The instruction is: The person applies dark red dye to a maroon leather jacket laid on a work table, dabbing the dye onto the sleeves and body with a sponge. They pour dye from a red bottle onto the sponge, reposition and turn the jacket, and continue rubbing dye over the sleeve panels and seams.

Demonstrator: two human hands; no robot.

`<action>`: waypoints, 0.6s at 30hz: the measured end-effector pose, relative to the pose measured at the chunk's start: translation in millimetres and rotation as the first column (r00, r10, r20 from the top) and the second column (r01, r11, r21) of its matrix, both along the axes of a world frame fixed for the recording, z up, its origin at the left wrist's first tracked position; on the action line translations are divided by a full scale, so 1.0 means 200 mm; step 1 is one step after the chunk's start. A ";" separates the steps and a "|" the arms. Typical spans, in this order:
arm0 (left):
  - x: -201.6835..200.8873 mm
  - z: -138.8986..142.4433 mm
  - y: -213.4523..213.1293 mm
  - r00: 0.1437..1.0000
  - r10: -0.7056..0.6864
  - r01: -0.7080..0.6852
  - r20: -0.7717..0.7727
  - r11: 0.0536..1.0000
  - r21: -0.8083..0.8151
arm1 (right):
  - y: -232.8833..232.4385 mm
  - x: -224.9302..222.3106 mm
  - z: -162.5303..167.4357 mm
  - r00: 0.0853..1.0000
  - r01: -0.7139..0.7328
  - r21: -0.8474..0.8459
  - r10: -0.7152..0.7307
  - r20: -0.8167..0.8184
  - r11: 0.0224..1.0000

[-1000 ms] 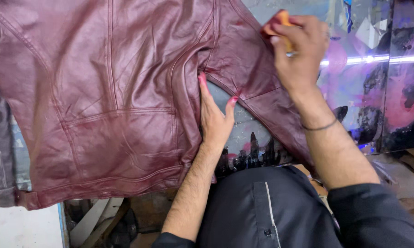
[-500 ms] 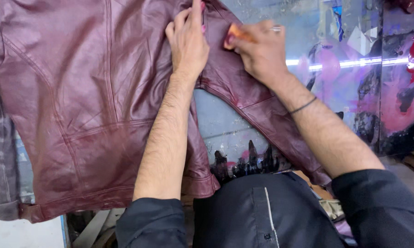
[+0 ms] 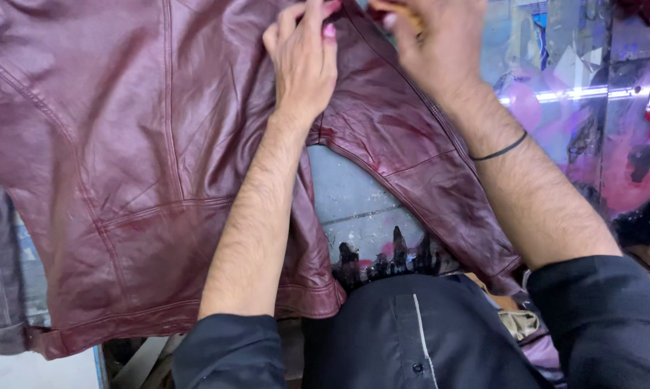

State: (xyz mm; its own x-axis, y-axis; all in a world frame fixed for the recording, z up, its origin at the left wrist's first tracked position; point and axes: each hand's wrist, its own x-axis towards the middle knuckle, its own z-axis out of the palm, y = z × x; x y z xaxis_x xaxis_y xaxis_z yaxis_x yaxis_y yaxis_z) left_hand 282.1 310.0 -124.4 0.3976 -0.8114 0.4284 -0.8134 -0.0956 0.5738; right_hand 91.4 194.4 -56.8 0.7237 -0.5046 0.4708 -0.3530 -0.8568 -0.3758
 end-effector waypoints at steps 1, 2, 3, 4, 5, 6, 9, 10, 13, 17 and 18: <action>0.01 0.01 -0.02 1.000 -0.021 0.021 0.017 0.999 0.029 | 0.03 0.00 0.00 0.998 -0.065 -0.108 0.067 0.019 0.992; 0.02 0.01 -0.03 0.998 -0.046 0.044 0.035 0.997 0.056 | 0.06 -0.01 -0.01 0.991 -0.123 -0.219 0.133 0.032 0.968; 0.03 0.01 -0.04 0.998 -0.047 0.046 0.040 0.999 0.024 | 0.09 -0.03 -0.02 0.990 -0.137 -0.235 0.122 -0.076 0.962; 0.03 0.01 -0.04 0.998 -0.045 0.045 0.048 0.999 -0.009 | 0.11 -0.05 -0.03 0.977 -0.156 -0.252 0.111 -0.181 0.955; 0.03 0.01 -0.03 0.997 -0.046 0.049 0.059 0.998 -0.042 | 0.12 -0.08 -0.04 0.955 -0.171 -0.269 0.093 -0.280 0.948; 0.03 0.00 -0.03 0.996 -0.049 0.052 0.075 0.998 -0.037 | 0.12 -0.11 -0.03 0.953 -0.091 -0.302 -0.005 -0.303 0.949; 0.00 -0.02 -0.01 0.996 -0.051 0.050 0.067 0.999 0.010 | 0.10 -0.19 -0.04 0.950 0.050 -0.330 -0.147 -0.276 0.943; 0.01 -0.02 -0.01 0.997 -0.056 0.055 0.052 0.998 0.028 | 0.09 -0.19 -0.05 0.976 0.052 -0.305 -0.113 -0.186 0.951; 0.01 -0.02 -0.01 0.996 -0.064 0.064 0.056 0.998 -0.002 | 0.06 -0.14 -0.10 0.975 -0.187 -0.297 0.139 -0.176 0.936; 0.01 -0.02 -0.01 0.998 -0.061 0.061 0.034 0.998 -0.001 | -0.02 -0.07 -0.16 0.978 -0.113 -0.327 0.048 -0.201 0.938; 0.01 -0.02 -0.01 0.998 -0.052 0.052 0.019 0.999 0.015 | -0.01 -0.06 -0.18 0.986 -0.094 -0.333 0.042 -0.160 0.938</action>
State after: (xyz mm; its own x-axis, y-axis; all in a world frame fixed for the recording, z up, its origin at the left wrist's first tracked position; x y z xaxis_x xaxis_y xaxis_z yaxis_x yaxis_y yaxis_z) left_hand 284.8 307.0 -128.0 0.3466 -0.8371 0.4232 -0.8283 -0.0613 0.5570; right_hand 79.4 192.9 -92.4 0.8253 -0.2816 0.4894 -0.3189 -0.9478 -0.0076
